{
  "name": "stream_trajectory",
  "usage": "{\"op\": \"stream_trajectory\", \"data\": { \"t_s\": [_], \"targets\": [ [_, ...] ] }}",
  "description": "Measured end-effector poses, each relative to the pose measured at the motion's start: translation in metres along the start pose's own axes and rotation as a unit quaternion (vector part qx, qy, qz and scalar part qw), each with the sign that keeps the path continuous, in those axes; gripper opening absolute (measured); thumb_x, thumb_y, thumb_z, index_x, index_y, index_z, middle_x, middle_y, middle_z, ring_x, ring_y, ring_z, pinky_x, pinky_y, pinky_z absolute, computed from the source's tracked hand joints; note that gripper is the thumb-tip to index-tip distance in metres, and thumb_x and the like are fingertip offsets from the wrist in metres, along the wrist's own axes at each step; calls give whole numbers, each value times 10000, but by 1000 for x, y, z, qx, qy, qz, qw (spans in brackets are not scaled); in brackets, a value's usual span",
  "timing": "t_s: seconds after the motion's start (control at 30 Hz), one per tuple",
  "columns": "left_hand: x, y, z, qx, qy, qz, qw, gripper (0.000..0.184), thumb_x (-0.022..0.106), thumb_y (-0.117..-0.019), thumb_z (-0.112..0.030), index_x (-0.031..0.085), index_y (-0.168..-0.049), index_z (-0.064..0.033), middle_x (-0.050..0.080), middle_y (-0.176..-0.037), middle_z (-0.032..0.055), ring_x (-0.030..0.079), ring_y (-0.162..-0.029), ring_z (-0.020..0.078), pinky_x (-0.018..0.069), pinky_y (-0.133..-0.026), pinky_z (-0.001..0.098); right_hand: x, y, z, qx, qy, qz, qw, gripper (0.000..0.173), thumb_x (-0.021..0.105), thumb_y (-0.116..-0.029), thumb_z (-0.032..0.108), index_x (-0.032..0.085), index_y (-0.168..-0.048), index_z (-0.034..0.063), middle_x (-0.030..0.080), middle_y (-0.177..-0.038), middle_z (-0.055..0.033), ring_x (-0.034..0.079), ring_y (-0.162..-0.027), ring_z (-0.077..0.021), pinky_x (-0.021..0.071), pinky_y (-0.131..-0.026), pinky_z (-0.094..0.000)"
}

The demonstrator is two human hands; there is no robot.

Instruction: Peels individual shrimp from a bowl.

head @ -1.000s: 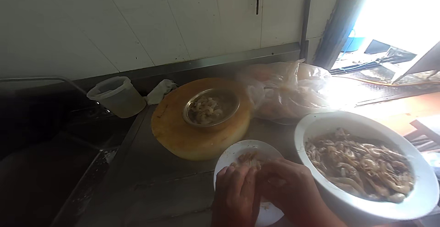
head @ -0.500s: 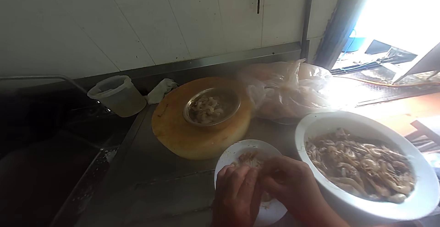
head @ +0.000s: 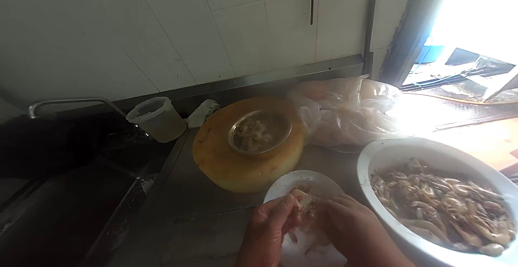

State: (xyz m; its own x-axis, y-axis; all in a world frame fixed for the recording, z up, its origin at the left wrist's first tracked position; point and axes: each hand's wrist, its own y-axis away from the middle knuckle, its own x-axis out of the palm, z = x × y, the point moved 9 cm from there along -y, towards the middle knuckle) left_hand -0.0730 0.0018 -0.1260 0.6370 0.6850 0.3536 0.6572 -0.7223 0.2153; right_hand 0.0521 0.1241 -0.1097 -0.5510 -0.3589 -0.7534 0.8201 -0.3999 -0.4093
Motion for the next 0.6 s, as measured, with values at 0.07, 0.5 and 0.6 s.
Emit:
{"op": "stream_trajectory", "data": {
  "t_s": [0.07, 0.5, 0.6],
  "targets": [
    [-3, -7, -35, 101, -94, -12, 990, 243, 585, -1032, -160, 746, -1036, 22, 709, -957, 137, 674, -808, 193, 595, -777, 337, -3, 1, 2, -11, -14, -4, 1000, 173, 601, -968, 234, 748, -1058, 219, 736, -1016, 53, 684, -1017, -122, 591, -848, -332],
    [26, -49, -139, 364, -613, -63, 698, 536, 568, -1005, -430, 606, -1391, -60, 616, -1312, 209, 686, -1015, 302, 588, -853, 504, -170, 3, -140, 192, 201, 151, 949, 151, 614, -1011, 276, 761, -1033, 255, 726, -925, 25, 702, -882, -190, 582, -760, -527],
    [48, -33, -89, 335, -576, 6, 746, 427, 556, -1027, -378, 697, -1277, -62, 680, -1230, 150, 707, -999, 213, 609, -868, 426, -147, -6, -166, 218, 207, 231, 925, 134, 644, -981, 299, 770, -1021, 276, 728, -891, 17, 705, -867, -206, 583, -748, -553]
  ]
}}
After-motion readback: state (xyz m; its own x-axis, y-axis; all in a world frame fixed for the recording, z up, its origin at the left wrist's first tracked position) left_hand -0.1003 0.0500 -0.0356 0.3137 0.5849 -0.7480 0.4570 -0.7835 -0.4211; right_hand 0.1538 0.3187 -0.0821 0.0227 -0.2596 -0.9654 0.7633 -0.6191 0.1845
